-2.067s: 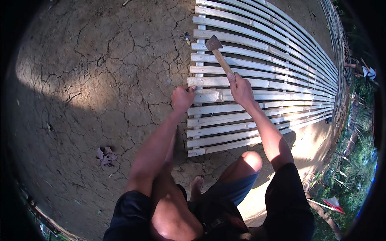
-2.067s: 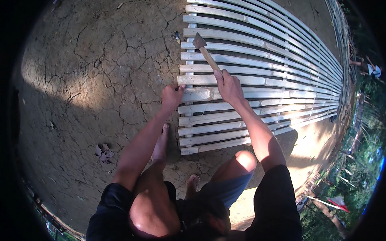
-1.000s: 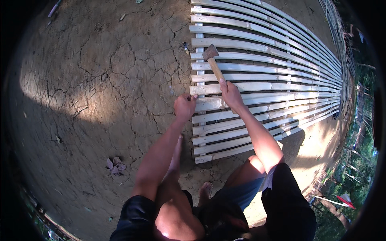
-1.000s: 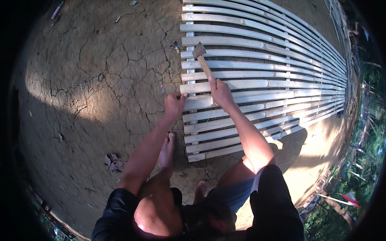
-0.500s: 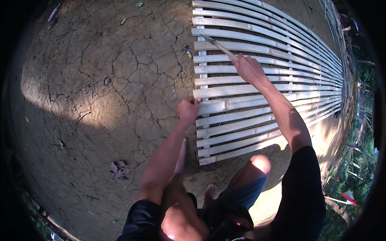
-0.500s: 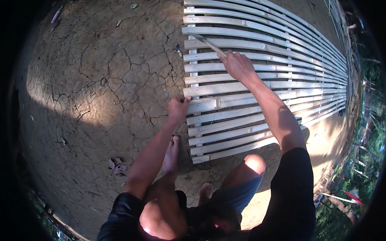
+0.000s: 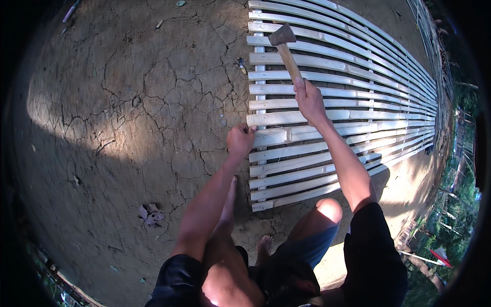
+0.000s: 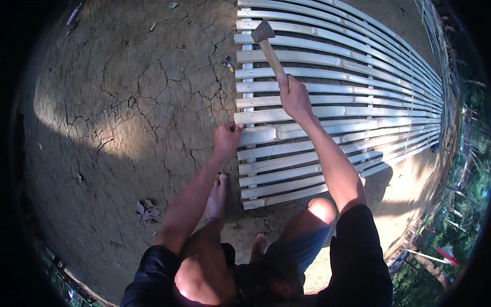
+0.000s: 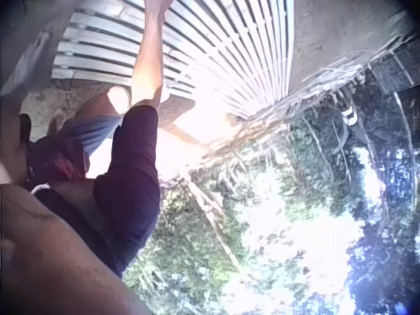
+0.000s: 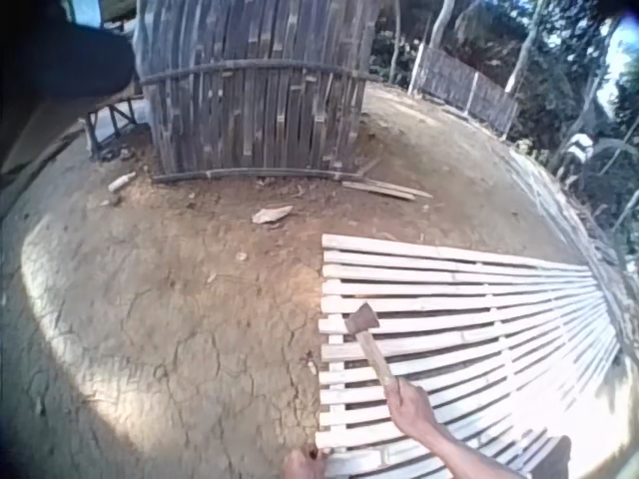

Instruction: The person secures thin strips of bamboo to a curved frame with a hammer. They sit on the ground to align the strips and hammer nails into place.

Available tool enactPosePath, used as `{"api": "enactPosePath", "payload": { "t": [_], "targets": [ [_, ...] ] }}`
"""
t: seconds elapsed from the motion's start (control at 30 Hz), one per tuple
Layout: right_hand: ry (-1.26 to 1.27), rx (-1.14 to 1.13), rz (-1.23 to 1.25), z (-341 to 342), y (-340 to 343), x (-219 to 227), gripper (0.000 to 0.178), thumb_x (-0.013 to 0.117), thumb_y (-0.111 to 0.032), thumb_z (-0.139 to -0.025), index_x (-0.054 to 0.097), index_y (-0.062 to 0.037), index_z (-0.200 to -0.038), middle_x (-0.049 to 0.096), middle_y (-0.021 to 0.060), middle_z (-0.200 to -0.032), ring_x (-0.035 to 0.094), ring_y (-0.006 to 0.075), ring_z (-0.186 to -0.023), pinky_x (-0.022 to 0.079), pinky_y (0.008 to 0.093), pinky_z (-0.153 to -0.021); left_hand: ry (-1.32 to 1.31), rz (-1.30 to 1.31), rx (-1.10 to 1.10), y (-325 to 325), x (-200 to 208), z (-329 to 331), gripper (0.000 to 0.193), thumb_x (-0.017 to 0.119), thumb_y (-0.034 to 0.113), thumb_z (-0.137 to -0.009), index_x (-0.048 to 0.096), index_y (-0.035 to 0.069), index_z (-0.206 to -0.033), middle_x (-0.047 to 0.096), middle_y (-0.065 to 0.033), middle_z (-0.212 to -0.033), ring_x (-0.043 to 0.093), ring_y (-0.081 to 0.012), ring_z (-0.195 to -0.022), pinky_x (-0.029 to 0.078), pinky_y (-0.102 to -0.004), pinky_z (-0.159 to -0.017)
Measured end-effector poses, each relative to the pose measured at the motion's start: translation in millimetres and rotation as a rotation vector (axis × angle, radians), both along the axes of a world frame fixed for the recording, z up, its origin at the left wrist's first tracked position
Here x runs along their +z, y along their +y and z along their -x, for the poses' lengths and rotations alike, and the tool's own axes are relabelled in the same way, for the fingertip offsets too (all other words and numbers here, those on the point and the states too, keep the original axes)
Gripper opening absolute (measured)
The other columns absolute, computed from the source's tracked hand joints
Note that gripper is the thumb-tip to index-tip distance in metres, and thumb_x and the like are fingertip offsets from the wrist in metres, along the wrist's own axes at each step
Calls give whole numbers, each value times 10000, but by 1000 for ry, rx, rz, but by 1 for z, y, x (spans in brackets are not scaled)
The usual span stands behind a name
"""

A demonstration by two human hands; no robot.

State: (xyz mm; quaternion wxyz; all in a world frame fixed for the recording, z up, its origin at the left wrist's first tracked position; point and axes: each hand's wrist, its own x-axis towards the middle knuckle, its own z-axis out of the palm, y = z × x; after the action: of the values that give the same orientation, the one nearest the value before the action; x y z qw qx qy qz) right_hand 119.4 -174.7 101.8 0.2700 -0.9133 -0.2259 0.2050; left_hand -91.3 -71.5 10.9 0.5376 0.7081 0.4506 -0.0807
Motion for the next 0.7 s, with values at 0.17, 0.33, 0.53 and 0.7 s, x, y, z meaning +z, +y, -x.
{"api": "enactPosePath", "payload": {
  "t": [0.17, 0.33, 0.53, 0.7],
  "targets": [
    [-29, -12, 178, -2, 3, -37, 623, 360, -510, -1057, 597, 34, -866, 640, 304, -759, 622, 530, -800, 476, 595, -726, -71, -19, -2, 3, -1, -14, 352, 738, 339, -883, 708, -10, -851, 644, -198, -664, 621, -301, -606, 489, -450, -650],
    [-97, 53, 122, -3, 21, -3, 608, 367, -498, -1060, 582, 31, -851, 623, 315, -711, 625, 531, -759, 490, 585, -693, -48, -6, -14, 4, 4, -7, 358, 742, 346, -883, 708, -9, -857, 645, -185, -658, 621, -286, -606, 493, -443, -653],
    [-337, 385, 4, -50, 79, 59, 550, 393, -458, -1066, 606, 15, -880, 645, 233, -667, 651, 485, -698, 519, 532, -613, 2, 37, 4, 4, 2, -9, 356, 742, 350, -889, 710, -4, -868, 646, -160, -666, 605, -244, -607, 493, -426, -654],
    [-316, 376, 487, -93, 47, 46, 600, 372, -489, -1066, 656, 20, -920, 687, 233, -761, 678, 443, -768, 522, 534, -705, 4, 30, -41, 7, 0, -6, 360, 745, 350, -886, 701, -5, -852, 640, -147, -658, 590, -236, -595, 482, -426, -636]
  ]
}}
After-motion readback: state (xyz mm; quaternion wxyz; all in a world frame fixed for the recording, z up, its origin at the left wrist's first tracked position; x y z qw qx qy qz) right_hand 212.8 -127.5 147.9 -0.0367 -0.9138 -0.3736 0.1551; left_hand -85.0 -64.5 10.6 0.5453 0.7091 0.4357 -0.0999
